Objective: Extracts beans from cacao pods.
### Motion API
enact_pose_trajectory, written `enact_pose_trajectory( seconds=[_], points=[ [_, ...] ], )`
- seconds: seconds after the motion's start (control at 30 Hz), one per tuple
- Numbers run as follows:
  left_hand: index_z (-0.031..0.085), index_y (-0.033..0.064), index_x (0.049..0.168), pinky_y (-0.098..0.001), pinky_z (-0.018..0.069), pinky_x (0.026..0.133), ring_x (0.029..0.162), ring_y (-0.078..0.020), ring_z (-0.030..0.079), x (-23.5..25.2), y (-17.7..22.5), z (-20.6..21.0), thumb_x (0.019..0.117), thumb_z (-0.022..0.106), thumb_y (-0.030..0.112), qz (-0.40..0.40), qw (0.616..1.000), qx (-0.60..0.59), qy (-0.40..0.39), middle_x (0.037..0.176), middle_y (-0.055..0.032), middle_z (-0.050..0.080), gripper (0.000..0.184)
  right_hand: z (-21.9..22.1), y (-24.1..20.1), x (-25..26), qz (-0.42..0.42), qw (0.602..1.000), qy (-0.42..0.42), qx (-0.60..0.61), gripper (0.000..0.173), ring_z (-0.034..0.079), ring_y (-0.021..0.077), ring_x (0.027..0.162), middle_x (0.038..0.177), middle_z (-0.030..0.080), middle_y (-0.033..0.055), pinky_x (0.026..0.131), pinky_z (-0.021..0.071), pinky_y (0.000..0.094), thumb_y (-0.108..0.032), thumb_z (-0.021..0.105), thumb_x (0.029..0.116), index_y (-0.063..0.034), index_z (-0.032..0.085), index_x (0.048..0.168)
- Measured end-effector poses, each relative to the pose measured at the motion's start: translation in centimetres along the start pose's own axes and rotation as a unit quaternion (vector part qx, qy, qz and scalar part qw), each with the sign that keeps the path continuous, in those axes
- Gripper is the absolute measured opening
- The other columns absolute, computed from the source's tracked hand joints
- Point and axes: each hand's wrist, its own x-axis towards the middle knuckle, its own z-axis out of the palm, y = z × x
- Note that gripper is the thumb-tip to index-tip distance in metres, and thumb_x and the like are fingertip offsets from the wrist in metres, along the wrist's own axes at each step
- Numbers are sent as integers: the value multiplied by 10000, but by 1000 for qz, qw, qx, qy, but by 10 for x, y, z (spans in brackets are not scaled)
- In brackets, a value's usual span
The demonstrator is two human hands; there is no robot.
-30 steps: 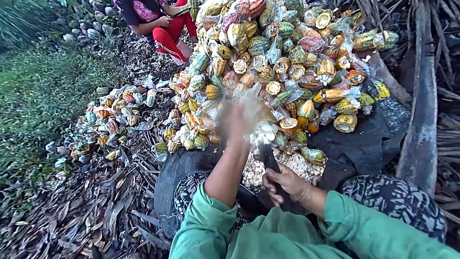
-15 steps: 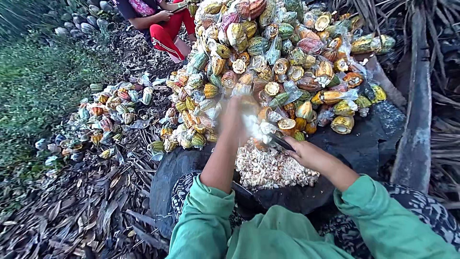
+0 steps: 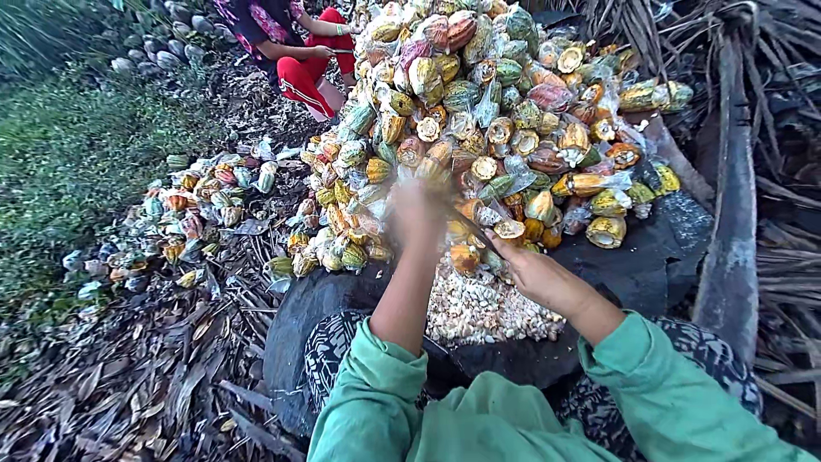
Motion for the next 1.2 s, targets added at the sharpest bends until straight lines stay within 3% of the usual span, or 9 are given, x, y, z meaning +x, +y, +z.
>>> enact_pose_trajectory(
  seconds=[0.13,0.33,0.47,0.63,0.83,1.0,1.1,1.17,1.2],
  points=[
    [299,142,1589,-517,464,1083,1376,-280,484,2,-35,2,985,645,361,101,986,122,-57,1567,-160,410,730,3,-2,17,28,999,-23,1,670,685,435,1019,1102,680,252,930,526,581,-92,390,1071,-211,92,1659],
    [363,226,1564,-550,566,842,1133,-335,629,27,-15,-18,1015,533,400,-8,976,135,-169,1357,-187,584,600,-13,37,27,-23,987,-94,131,609,605,290,674,1007,637,243,686,537,470,-195,396,1117,-244,125,1660],
    [394,191,1529,-512,560,858,1096,-280,637,35,9,-31,1045,453,394,-72,965,142,-210,1292,-149,613,528,-19,40,18,-100,992,-65,27,608,692,411,929,1109,690,267,876,531,581,-135,460,1088,-246,241,1645],
    [462,146,1396,-514,554,834,1036,-322,635,27,32,-32,1059,318,554,-188,977,5,-96,1248,-171,599,549,-34,53,-2,-149,984,-76,-54,587,696,440,942,1039,714,250,873,527,610,-90,523,1045,-244,388,1595],
    [454,177,1426,-555,558,880,1129,-337,633,70,36,-107,1016,414,567,-145,988,-46,-15,1316,-158,599,567,-5,54,0,-25,981,-153,-115,639,655,491,1055,1169,669,286,924,492,647,-37,488,1020,-247,351,1608],
    [331,151,1530,-646,537,895,1265,-412,557,81,7,-204,996,508,527,-52,956,-48,283,1466,-220,483,676,30,49,-24,-32,959,-267,-92,708,630,531,1050,1184,616,342,887,489,672,37,530,972,-200,335,1610],
    [200,118,1583,-644,518,898,1303,-419,502,60,-32,-152,1033,394,554,-76,945,-57,314,1522,-245,399,728,41,47,-31,-43,947,-307,-84,680,636,526,1042,1146,632,337,887,488,670,43,528,968,-178,369,1591],
    [339,109,1514,-601,541,880,1166,-374,590,26,-45,-51,1056,393,513,-94,984,-57,142,1364,-227,540,613,44,47,-29,-43,943,-319,-79,668,632,527,1057,1172,627,335,903,483,672,27,513,985,-182,355,1599],
    [370,143,1467,-543,558,834,1062,-318,621,-3,-42,11,1074,343,492,-84,995,-47,-26,1265,-178,585,526,44,47,-27,-40,944,-319,-75,670,629,530,1064,1174,628,337,910,479,680,19,518,983,-184,354,1601]
  ],
)
